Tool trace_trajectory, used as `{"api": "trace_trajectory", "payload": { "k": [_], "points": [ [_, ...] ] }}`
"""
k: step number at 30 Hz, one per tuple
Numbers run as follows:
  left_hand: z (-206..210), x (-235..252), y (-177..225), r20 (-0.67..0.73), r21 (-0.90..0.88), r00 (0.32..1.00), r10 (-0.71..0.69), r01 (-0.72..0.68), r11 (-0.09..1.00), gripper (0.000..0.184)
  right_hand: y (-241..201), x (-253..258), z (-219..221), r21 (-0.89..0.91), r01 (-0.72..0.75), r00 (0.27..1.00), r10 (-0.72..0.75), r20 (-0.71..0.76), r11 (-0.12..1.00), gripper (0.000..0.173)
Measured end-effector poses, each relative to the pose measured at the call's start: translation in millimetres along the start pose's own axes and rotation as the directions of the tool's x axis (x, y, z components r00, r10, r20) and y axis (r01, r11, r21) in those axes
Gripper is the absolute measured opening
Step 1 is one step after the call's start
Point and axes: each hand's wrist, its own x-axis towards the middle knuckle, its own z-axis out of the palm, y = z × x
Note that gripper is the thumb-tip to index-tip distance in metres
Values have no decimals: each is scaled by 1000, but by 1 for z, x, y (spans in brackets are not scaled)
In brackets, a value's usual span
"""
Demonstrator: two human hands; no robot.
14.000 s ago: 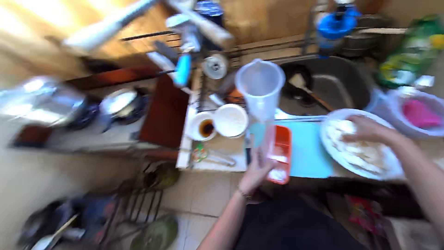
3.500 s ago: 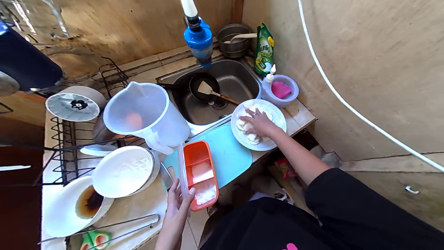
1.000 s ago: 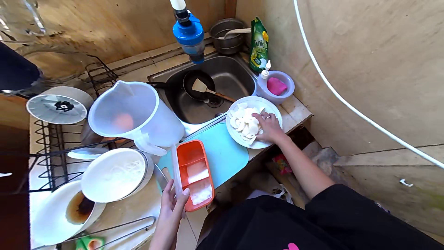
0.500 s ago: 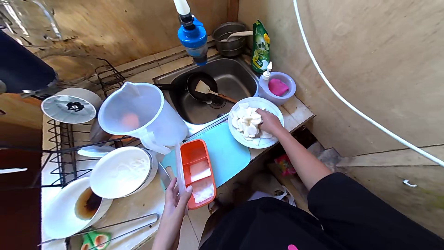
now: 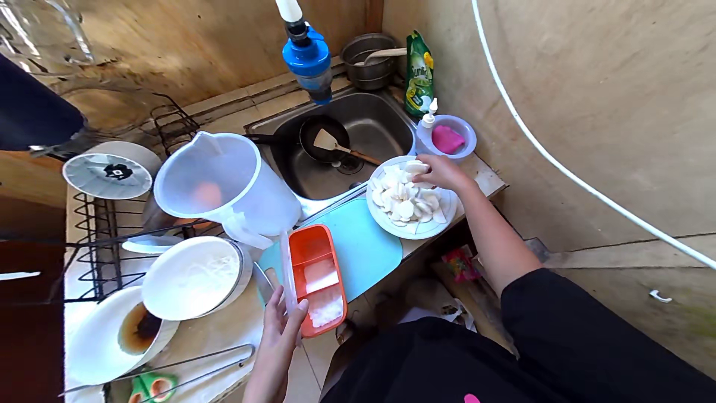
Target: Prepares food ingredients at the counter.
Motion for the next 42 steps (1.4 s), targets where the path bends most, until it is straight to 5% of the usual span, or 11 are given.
{"api": "trace_trajectory", "payload": {
  "k": [5, 10, 17, 25, 30, 32, 37, 42],
  "points": [
    [1, -1, 0, -2, -13, 1000, -5, 5, 1000, 84, -13, -8, -6, -80, -3, 998, 8, 63, 997, 32],
    [2, -2, 0, -13, -26, 1000, 2, -3, 1000, 84, -28, -15, -5, -146, 4, 993, 14, 121, 989, 50],
    [2, -1, -2, -16, -23, 1000, 9, -9, 1000, 86, -51, 25, 73, -302, 189, 978, -151, 145, 934, 60],
    [0, -2, -1, -10, -12, 1000, 16, -16, 1000, 85, -50, 22, 56, -287, 160, 969, -95, 226, 945, 42],
    [2, -3, 1, -13, -19, 1000, 5, -5, 1000, 85, -42, 20, 50, -279, 17, 978, 42, 207, 960, 98],
    [2, -2, 0, -17, -21, 1000, 3, -3, 1000, 84, -40, 23, 58, -311, -20, 972, 91, 216, 950, 107],
    [2, -2, 0, -17, -36, 1000, -1, 0, 999, 84, -34, 27, 61, -346, -3, 972, 84, 221, 938, 83],
    [0, -2, 0, -1, -36, 1000, 3, -3, 999, 85, -34, 25, 61, -349, -16, 972, 96, 213, 937, 84]
  ]
}}
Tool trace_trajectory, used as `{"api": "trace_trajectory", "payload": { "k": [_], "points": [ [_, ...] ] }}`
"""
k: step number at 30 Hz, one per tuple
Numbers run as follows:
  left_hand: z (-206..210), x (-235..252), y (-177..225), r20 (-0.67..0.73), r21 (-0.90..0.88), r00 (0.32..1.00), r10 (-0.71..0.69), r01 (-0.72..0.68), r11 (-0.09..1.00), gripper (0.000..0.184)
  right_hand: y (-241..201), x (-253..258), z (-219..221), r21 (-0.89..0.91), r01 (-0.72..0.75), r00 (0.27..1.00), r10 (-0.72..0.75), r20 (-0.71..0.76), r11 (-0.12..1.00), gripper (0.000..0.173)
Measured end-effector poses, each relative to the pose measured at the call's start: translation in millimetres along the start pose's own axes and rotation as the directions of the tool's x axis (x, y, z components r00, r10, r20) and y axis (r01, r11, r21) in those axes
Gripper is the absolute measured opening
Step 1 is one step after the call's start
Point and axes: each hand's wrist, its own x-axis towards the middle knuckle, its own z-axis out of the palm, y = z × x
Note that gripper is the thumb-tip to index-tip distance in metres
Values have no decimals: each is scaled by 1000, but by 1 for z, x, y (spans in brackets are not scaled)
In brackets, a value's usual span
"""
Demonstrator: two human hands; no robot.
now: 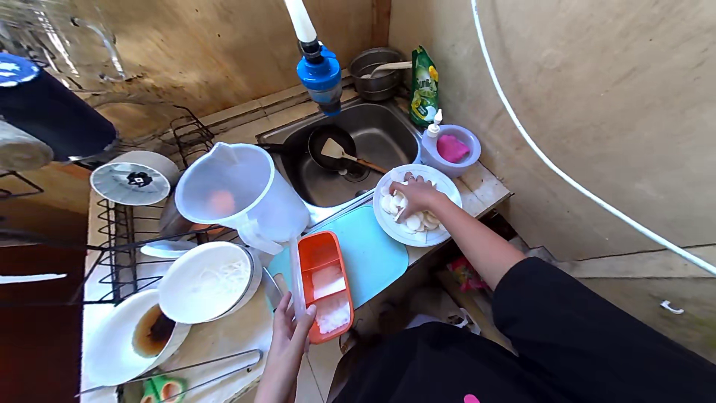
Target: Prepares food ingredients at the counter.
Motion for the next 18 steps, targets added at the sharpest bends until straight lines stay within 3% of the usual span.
{"api": "trace_trajectory", "payload": {
  "k": [9, 13, 18],
  "points": [
    [0, 0, 0, -6, -2, 1000, 12, -12, 1000, 84, 5, 6, -4, 19, 4, 1000, -4, 29, 1000, 89],
    [0, 2, -1, -11, 4, 1000, 8, -8, 1000, 83, 24, 10, -15, 106, 116, 993, -117, 9, 988, 72],
    [-1, 2, -1, -4, 9, 1000, 1, -1, 1000, 85, 48, 12, -21, 202, 325, 941, -295, -166, 924, 50]
  ]
}}
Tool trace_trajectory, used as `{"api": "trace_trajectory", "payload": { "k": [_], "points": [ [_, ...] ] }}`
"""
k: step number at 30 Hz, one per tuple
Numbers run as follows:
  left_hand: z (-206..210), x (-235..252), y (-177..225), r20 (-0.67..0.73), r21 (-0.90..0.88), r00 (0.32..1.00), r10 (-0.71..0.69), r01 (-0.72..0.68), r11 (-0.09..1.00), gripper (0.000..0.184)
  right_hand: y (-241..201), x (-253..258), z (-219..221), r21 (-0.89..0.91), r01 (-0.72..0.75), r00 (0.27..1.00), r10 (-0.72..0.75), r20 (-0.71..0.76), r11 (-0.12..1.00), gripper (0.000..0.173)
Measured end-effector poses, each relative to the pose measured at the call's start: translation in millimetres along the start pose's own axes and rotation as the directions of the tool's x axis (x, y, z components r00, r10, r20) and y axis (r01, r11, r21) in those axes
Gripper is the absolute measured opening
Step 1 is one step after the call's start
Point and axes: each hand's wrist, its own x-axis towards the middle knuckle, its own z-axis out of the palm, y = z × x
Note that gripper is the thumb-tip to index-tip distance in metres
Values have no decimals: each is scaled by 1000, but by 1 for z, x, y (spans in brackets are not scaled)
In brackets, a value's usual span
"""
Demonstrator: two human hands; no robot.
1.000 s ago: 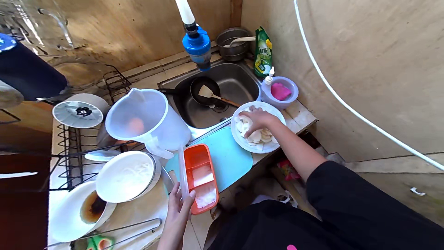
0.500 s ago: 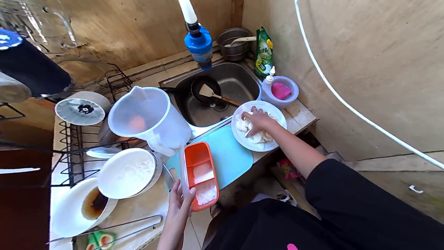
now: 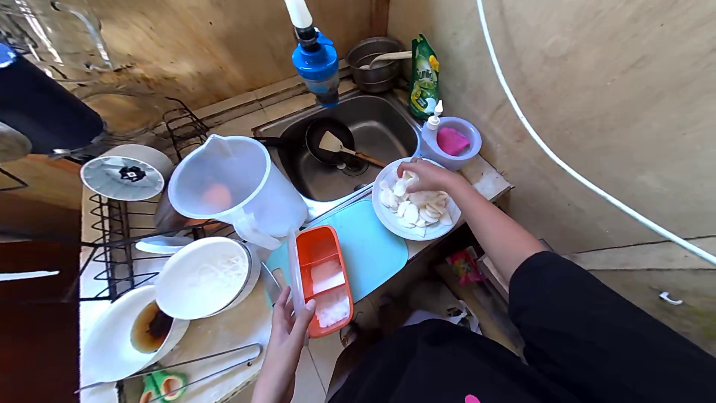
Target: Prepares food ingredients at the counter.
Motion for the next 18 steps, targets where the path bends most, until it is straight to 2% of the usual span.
{"api": "trace_trajectory", "payload": {
  "k": [6, 12, 15, 18],
  "points": [
    [-2, 2, -2, 14, 9, 1000, 13, -13, 1000, 85, -7, -18, -7, -15, 157, 971, -157, -179, 987, 24],
    [-3, 1, -1, 25, 19, 1000, 11, -11, 1000, 87, -15, -31, 6, -93, 144, 945, -165, -283, 985, 19],
    [-3, 1, -1, 25, 15, 1000, 9, -10, 1000, 86, -14, -32, 16, -117, 134, 937, -164, -308, 984, 34],
    [-2, 0, 0, 17, 10, 1000, 4, -4, 1000, 87, -20, -37, 13, -1, 54, 978, -53, -204, 999, 50]
  ]
}}
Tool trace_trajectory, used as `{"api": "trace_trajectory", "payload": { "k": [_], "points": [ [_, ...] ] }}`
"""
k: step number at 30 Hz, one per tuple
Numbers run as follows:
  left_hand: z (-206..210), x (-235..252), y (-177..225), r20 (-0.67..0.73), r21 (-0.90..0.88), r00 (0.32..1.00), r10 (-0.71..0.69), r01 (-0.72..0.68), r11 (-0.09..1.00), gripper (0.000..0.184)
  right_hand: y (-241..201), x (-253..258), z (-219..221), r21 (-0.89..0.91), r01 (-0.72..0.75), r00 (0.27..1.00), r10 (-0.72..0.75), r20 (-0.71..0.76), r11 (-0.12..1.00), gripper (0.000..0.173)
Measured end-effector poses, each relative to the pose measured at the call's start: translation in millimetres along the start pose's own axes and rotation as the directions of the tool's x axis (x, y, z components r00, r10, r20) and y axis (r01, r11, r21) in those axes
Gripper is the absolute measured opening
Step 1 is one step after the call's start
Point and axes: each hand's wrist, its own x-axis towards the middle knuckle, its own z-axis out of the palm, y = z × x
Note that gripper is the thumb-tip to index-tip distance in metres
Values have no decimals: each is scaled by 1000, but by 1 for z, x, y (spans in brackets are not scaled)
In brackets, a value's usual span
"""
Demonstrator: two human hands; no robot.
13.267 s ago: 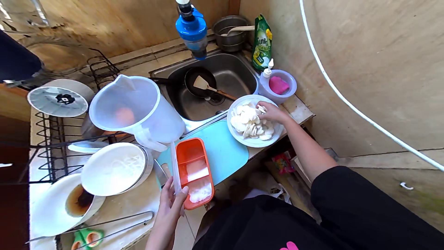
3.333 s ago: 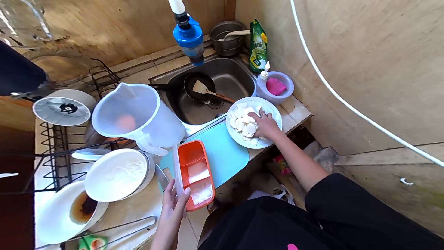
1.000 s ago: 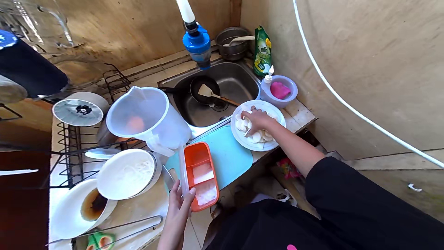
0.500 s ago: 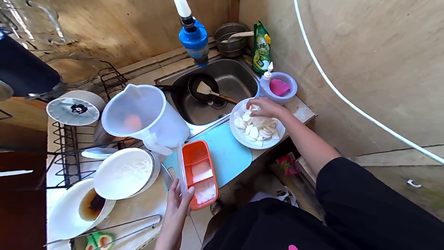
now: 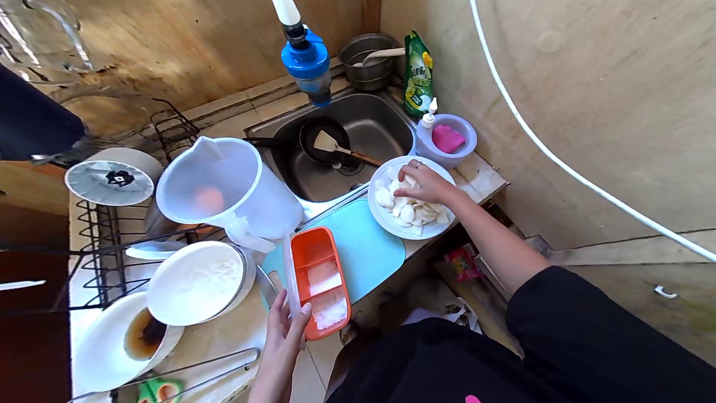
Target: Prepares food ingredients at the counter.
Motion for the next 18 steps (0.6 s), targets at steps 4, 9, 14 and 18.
{"api": "trace_trajectory", "payload": {
  "k": [4, 9, 14, 18],
  "points": [
    [1, 0, -1, -3, -2, 1000, 7, -7, 1000, 86, -1, -20, -5, -97, -178, 970, 191, 153, 979, 94],
    [1, 0, 0, 10, 6, 1000, -2, 2, 1000, 85, 2, -21, 12, -304, -244, 905, 329, 271, 921, 108],
    [1, 1, 0, 3, 7, 1000, -2, 2, 1000, 85, 0, -8, 30, -289, -283, 918, 346, 196, 915, 98],
    [2, 0, 0, -5, 3, 1000, 7, -7, 1000, 86, 5, -8, 31, -289, -255, 940, 306, 150, 923, 84]
  ]
}}
